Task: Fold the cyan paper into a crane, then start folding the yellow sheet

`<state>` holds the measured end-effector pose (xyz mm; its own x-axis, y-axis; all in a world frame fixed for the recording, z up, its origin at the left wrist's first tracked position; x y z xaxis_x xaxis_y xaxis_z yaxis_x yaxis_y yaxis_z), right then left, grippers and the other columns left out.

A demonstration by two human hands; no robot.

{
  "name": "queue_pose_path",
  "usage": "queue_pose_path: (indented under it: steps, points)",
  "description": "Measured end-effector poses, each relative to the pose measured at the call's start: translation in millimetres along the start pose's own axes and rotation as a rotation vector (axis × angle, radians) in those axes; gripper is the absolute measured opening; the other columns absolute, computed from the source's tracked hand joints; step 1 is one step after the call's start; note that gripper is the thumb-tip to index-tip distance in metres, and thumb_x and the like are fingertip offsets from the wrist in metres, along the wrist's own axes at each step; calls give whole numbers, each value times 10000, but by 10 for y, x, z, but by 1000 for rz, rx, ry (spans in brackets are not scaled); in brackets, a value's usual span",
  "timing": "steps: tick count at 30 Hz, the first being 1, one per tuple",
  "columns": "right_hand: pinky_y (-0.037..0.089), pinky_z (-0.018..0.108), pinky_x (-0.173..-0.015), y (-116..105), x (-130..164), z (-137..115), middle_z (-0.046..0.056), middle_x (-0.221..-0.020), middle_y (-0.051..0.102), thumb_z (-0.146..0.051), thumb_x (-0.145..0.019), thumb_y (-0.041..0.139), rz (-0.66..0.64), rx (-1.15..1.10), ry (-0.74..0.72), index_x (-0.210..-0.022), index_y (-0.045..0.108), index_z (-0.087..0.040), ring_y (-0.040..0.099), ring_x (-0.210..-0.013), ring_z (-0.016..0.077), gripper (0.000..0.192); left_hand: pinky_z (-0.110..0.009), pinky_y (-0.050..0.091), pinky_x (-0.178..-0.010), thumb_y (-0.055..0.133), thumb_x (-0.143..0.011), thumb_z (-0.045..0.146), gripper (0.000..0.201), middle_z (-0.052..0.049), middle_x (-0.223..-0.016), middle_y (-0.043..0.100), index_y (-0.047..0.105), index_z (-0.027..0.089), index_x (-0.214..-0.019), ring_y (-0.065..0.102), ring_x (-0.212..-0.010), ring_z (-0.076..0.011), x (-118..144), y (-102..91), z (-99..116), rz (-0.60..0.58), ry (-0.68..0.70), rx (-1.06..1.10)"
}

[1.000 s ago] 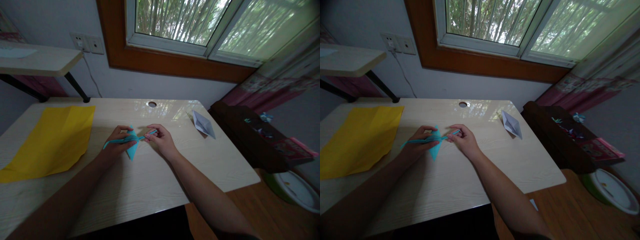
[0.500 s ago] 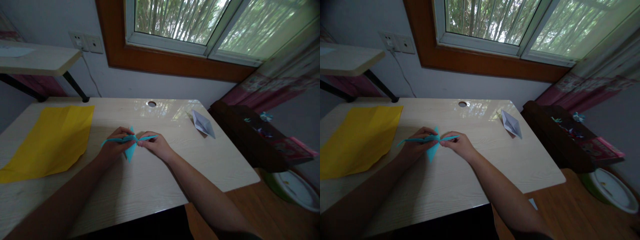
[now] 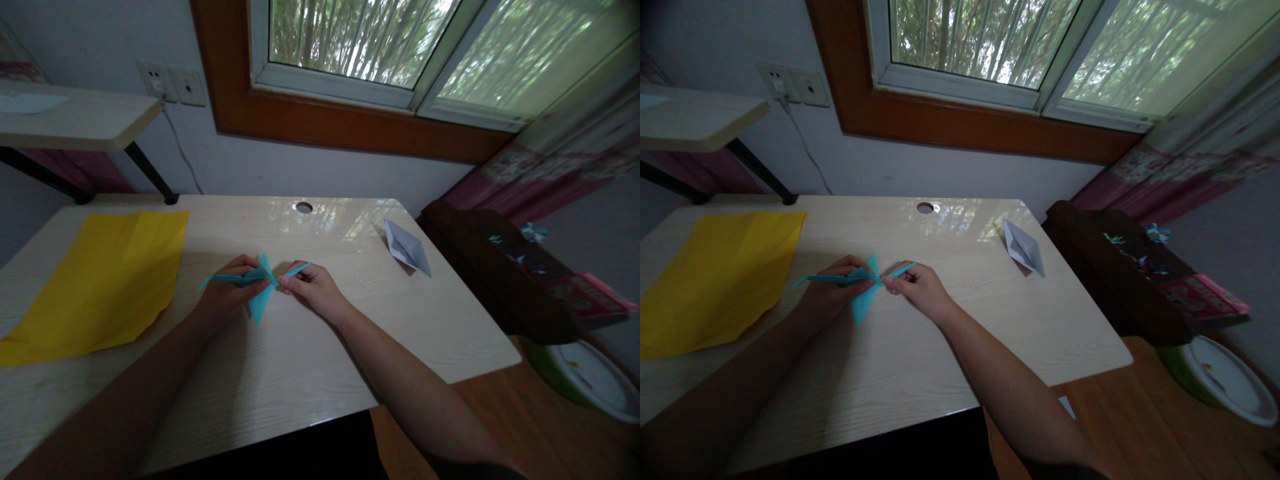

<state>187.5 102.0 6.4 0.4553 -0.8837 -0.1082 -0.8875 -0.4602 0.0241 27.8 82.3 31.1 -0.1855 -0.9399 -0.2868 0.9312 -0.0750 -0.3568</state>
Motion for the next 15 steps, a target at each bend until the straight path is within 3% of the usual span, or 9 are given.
queue_pose_path:
  steps: [8, 15]
  points:
    - [488, 314, -705, 21, -8, -110, 18, -796, 683, -470, -792, 814, -30, 88, -80, -773, 747, -221, 608, -740, 158, 259, -303, 490, -740, 735, -877, 338, 149, -33, -911, 655, 756, 214, -797, 626, -835, -186, 26, 58, -34, -60, 3, 32]
    - [422, 285, -624, -84, 3, -55, 1, -689, 639, -448, -760, 837, 69, 48, 5, -713, 700, -193, 544, -654, 134, 293, -290, 466, -752, 737, -880, 317, 138, -19, -919, 639, 741, 203, -802, 610, -840, -168, 24, 58, -49, -80, -22, 21]
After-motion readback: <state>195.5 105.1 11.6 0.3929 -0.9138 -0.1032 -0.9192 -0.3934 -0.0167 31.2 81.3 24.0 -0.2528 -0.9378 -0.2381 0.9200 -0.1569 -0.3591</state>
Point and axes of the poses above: each hand's wrist, its own x-axis away from the middle knuckle, its own y-axis out of the palm, z = x × y, the point moved 9 cm from there along -x, towards the middle knuckle
